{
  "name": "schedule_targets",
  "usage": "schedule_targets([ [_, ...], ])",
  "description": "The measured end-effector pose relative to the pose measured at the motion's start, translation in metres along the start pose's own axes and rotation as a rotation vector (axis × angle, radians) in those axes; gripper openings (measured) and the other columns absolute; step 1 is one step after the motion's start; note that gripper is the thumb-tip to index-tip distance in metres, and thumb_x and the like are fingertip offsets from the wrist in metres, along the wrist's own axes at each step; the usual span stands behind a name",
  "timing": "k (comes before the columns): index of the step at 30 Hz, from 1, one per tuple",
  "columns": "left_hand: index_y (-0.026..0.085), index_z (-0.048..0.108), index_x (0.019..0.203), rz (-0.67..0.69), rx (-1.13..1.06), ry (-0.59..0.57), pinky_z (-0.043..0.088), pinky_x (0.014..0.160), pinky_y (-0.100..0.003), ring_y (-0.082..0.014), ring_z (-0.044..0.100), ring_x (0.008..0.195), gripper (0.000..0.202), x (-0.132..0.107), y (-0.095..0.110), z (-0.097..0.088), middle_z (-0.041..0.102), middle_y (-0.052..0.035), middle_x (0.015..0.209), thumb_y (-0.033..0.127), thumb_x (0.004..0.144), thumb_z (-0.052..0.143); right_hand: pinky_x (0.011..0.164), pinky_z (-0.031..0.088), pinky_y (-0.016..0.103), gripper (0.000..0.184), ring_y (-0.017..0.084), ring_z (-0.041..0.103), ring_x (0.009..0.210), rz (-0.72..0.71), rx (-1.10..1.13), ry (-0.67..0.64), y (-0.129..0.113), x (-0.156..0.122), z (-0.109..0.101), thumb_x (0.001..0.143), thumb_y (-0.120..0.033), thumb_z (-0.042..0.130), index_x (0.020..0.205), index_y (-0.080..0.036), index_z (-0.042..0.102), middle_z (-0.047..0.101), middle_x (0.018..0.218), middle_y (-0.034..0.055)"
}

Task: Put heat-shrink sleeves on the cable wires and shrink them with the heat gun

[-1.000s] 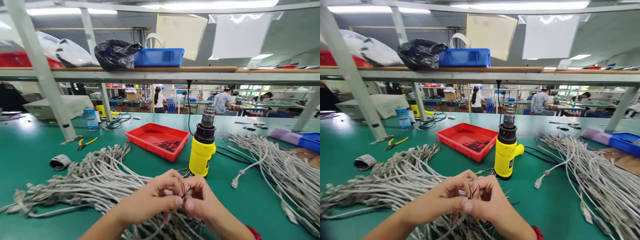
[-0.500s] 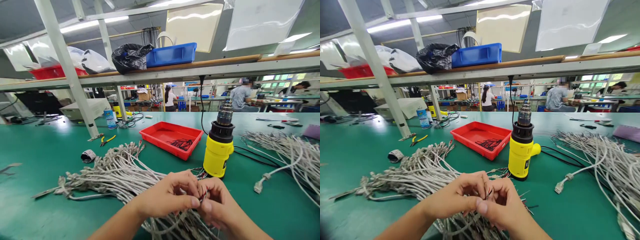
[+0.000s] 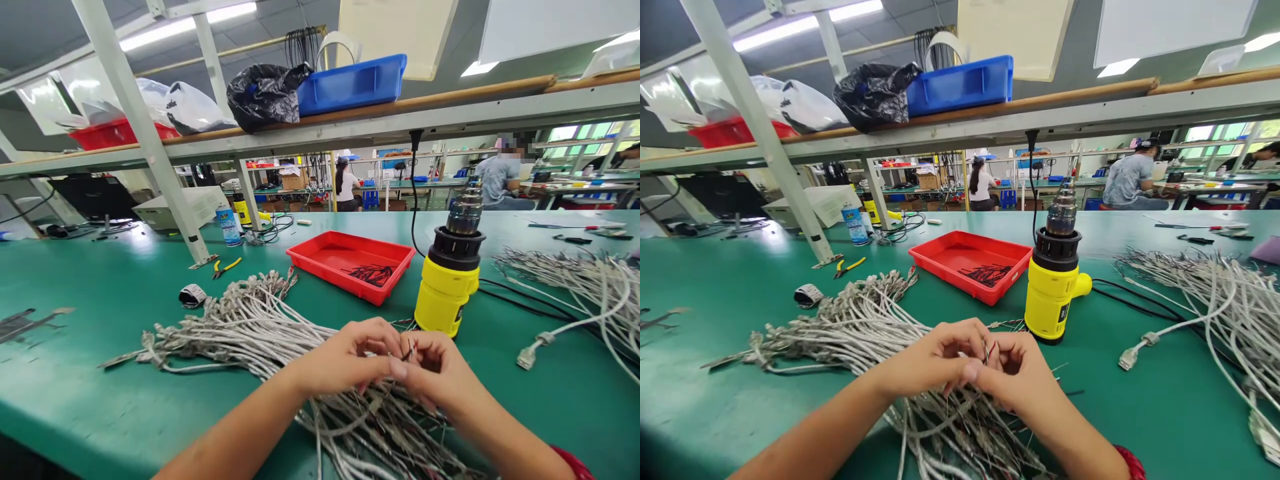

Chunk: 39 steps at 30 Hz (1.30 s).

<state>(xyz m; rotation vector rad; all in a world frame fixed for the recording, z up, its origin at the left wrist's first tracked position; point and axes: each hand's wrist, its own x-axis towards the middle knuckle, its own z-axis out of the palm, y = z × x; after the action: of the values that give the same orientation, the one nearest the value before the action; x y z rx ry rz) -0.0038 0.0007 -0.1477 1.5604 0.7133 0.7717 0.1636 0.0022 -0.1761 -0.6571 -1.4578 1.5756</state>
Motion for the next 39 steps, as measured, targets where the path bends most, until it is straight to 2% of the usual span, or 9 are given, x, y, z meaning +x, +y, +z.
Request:
schedule_targets([
  [3,0.014,0.058,0.082,-0.021,0.012,0.107,0.046,0.045,-0.016,-0.0079,0.047,0.055,0.037,0.003,-0.003,-0.003,0.049,0.002,0.065,0.048,0.078,0.072,0.038,0.024,0.017,0.041,0.004,0.034,0.038,-0.016,-0.023,0.223,-0.008,0.0,0.001,0.062,-0.042,0.085,0.068,-0.016,0.054,0.045,0.05,-0.0069],
  [5,0.013,0.061,0.083,-0.014,0.027,0.153,0.049,0.049,-0.018,-0.009,0.049,0.057,0.036,0.005,-0.005,-0.004,0.051,0.0012,0.063,0.047,0.079,0.071,0.037,0.03,0.017,0.04,0.005,0.039,0.039,-0.054,-0.052,0.306,-0.011,0.001,0.001,0.061,-0.04,0.086,0.082,-0.018,0.06,0.052,0.058,-0.0054],
  [10,0.011,0.064,0.087,-0.022,-0.008,0.196,0.053,0.053,-0.022,-0.011,0.053,0.062,0.037,0.006,-0.005,-0.003,0.055,-0.0007,0.066,0.045,0.076,0.074,0.04,0.037,0.02,0.031,0.007,0.046,0.041,-0.108,-0.115,0.327,-0.01,0.004,-0.003,0.062,-0.039,0.085,0.074,-0.016,0.068,0.057,0.059,-0.0018],
  [13,0.012,0.066,0.088,-0.035,0.096,0.273,0.052,0.061,-0.021,-0.0102,0.057,0.066,0.031,0.006,-0.003,-0.003,0.062,-0.0018,0.075,0.034,0.072,0.079,0.043,0.037,0.021,0.027,0.008,0.047,0.041,-0.144,-0.125,0.371,-0.011,0.004,-0.004,0.065,-0.04,0.082,0.073,-0.017,0.07,0.055,0.051,-0.0029],
  [16,0.011,0.065,0.082,-0.052,0.109,0.325,0.05,0.062,-0.02,-0.0112,0.063,0.063,0.023,0.006,-0.002,-0.002,0.064,-0.0012,0.066,0.027,0.072,0.078,0.047,0.038,0.022,0.026,0.009,0.048,0.042,-0.14,-0.177,0.379,-0.013,0.002,-0.005,0.073,-0.043,0.076,0.075,-0.018,0.071,0.052,0.044,-0.0031],
  [24,0.012,0.064,0.081,-0.018,-0.085,0.313,0.052,0.055,-0.018,-0.0113,0.064,0.057,0.028,0.008,-0.003,0.0,0.064,0.0004,0.061,0.027,0.066,0.083,0.048,0.038,0.02,0.028,0.009,0.049,0.042,-0.12,-0.166,0.406,-0.01,0.002,-0.007,0.073,-0.047,0.075,0.072,-0.02,0.067,0.054,0.043,-0.0032],
  [30,0.01,0.067,0.081,-0.023,0.015,0.32,0.053,0.059,-0.019,-0.0114,0.065,0.059,0.019,0.005,0.001,0.002,0.065,-0.0014,0.066,0.022,0.072,0.078,0.045,0.041,0.018,0.025,0.009,0.053,0.042,-0.076,-0.102,0.379,-0.012,0.001,-0.004,0.059,-0.035,0.086,0.068,-0.019,0.069,0.06,0.051,-0.0022],
  [34,0.01,0.067,0.082,-0.032,0.072,0.341,0.051,0.06,-0.017,-0.0104,0.065,0.059,0.018,0.004,0.002,0.003,0.066,-0.0006,0.064,0.018,0.07,0.078,0.05,0.044,0.016,0.02,0.009,0.056,0.045,-0.084,-0.109,0.349,-0.015,0.003,-0.002,0.066,-0.035,0.082,0.071,-0.02,0.07,0.059,0.047,-0.0021],
  [39,0.012,0.064,0.088,0.014,0.001,0.282,0.046,0.052,-0.02,-0.0091,0.059,0.052,0.015,0.004,0.002,0.003,0.067,-0.0024,0.073,0.024,0.081,0.068,0.048,0.047,0.016,0.019,0.007,0.054,0.043,-0.203,-0.126,0.376,-0.014,0.002,-0.003,0.074,-0.035,0.076,0.069,-0.02,0.065,0.058,0.053,-0.0039],
])
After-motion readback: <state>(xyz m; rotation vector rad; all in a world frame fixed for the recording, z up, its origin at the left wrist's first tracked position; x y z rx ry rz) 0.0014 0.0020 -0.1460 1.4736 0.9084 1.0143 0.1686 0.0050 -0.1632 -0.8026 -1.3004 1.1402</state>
